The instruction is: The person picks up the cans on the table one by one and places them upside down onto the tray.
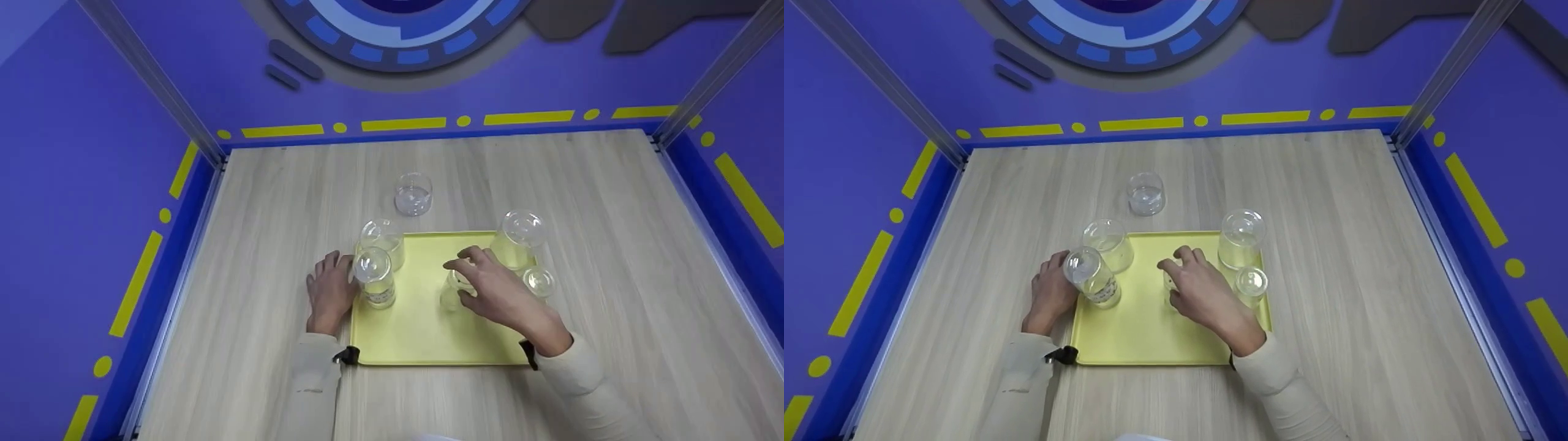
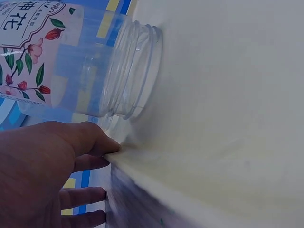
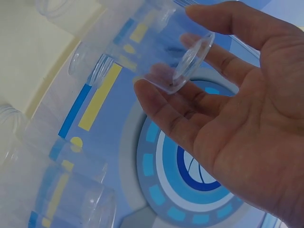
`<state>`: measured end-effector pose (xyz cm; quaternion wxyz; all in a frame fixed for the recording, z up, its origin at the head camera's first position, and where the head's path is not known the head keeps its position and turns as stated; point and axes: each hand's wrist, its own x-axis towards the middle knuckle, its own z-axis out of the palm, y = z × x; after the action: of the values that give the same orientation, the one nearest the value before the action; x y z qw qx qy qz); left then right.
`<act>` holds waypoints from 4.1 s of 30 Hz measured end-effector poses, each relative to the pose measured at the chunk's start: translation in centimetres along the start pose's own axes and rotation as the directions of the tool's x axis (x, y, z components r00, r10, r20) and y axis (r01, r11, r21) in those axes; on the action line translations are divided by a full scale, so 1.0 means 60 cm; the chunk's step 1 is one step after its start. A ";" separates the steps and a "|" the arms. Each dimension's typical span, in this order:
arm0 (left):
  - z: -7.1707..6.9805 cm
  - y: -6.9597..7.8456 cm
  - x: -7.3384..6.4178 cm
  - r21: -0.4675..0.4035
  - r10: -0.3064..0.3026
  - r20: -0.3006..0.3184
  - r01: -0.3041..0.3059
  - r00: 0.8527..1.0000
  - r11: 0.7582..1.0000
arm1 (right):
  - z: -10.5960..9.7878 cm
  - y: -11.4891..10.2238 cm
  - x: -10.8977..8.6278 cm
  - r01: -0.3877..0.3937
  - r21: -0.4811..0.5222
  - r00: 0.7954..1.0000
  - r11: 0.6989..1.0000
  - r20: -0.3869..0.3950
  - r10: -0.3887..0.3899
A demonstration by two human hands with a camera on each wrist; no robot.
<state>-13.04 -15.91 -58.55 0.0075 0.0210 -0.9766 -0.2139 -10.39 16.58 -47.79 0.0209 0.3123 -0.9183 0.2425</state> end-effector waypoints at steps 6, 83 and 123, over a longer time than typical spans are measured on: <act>-0.003 0.001 0.001 0.009 0.008 -0.004 -0.008 1.000 1.000 | 0.005 0.000 0.004 0.027 0.003 1.000 1.000 -0.007 -0.027; 0.002 -0.006 -0.005 -0.005 0.025 -0.021 -0.025 0.999 1.000 | -0.087 -0.014 0.060 0.039 -0.036 0.999 0.999 -0.035 -0.041; 0.001 -0.001 -0.007 0.004 0.011 -0.011 -0.011 1.000 1.000 | -0.067 0.051 0.235 -0.067 -0.082 0.983 0.994 0.167 0.080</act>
<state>-12.59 -15.93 -58.65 0.0139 0.0168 -0.9771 -0.2118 -23.95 12.57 -42.91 -0.0547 0.2967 -0.9362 0.1803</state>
